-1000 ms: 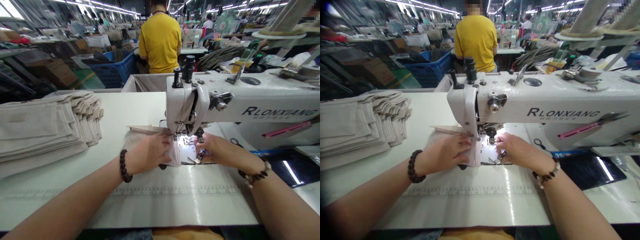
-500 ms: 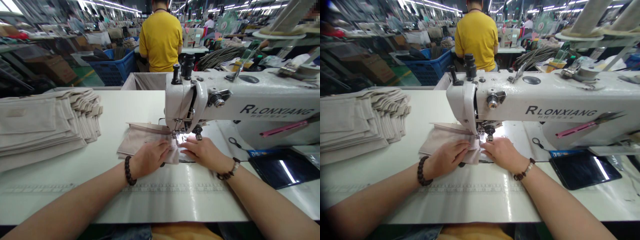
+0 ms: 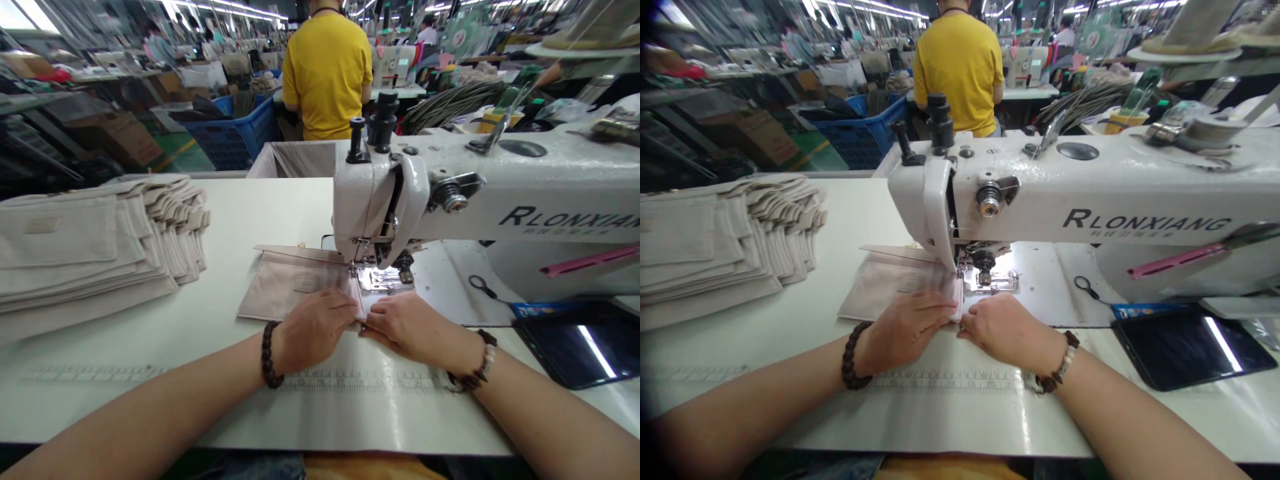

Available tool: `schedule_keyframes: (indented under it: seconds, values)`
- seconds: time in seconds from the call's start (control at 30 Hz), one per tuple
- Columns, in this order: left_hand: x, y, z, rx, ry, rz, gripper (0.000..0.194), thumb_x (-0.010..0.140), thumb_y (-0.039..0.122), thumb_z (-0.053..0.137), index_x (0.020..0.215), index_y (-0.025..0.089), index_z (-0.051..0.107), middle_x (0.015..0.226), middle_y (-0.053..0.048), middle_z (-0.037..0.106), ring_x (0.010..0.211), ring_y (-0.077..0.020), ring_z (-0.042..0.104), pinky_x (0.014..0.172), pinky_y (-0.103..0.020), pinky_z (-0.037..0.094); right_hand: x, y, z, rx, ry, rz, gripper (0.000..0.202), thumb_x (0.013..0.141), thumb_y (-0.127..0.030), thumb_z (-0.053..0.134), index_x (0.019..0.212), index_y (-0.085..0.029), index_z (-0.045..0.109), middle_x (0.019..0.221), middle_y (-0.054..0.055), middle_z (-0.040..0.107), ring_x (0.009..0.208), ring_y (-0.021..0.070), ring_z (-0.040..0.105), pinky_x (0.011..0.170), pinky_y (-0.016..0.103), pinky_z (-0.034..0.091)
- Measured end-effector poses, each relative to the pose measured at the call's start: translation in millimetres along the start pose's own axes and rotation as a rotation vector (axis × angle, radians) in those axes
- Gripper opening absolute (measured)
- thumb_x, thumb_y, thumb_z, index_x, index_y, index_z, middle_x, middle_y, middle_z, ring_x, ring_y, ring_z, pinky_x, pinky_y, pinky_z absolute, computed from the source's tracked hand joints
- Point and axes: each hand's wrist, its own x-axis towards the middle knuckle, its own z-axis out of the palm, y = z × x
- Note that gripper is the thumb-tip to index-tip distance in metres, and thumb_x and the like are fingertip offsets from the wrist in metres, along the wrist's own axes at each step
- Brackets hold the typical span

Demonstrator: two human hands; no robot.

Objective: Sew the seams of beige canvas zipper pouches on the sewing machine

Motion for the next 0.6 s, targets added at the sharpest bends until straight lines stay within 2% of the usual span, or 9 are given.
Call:
schedule_keyframes:
  seconds: [0.1,0.3,0.47,0.6]
  values:
    - [-4.9,-3.4,1.1,0.023,-0.024,0.047,0.020,0.086,0.009,0.037,0.087,0.008,0.057,0.085,-0.009,0.063,0.079,-0.0152,0.056,0.074,-0.027,0.050,1.1,-1.3,-0.6,0.000,-0.012,0.014,0.026,0.087,-0.033,0.045,0.070,-0.016,0.056,0.065,0.002,0.060,0.053,0.0110,0.047,0.049,0.028,0.016]
    - [-5.9,-16.8,0.9,0.000,-0.025,0.113,0.021,0.084,0.007,0.035,0.089,0.009,0.055,0.088,-0.009,0.063,0.081,-0.0153,0.056,0.076,-0.028,0.050,3.7,-2.8,-2.4,-0.008,-0.021,0.045,0.024,0.087,-0.035,0.045,0.075,-0.016,0.056,0.065,0.002,0.060,0.052,0.0110,0.046,0.048,0.027,0.014]
    - [-8.0,-23.6,2.0,-0.104,0.016,0.043,0.017,0.084,0.009,0.043,0.091,0.011,0.058,0.090,-0.007,0.064,0.084,-0.0143,0.058,0.075,-0.027,0.051,0.3,5.0,-4.4,0.042,0.000,-0.004,0.022,0.089,-0.031,0.042,0.087,-0.017,0.059,0.065,0.001,0.059,0.054,0.0105,0.046,0.049,0.026,0.019]
    - [-10.3,-25.9,1.4,-0.171,0.038,0.012,0.013,0.082,0.011,0.049,0.090,0.013,0.060,0.091,-0.006,0.065,0.085,-0.0135,0.059,0.076,-0.026,0.051,-3.3,9.1,-1.8,0.063,0.058,-0.040,0.026,0.091,-0.029,0.038,0.086,-0.016,0.061,0.066,0.002,0.058,0.059,0.0111,0.048,0.053,0.026,0.023]
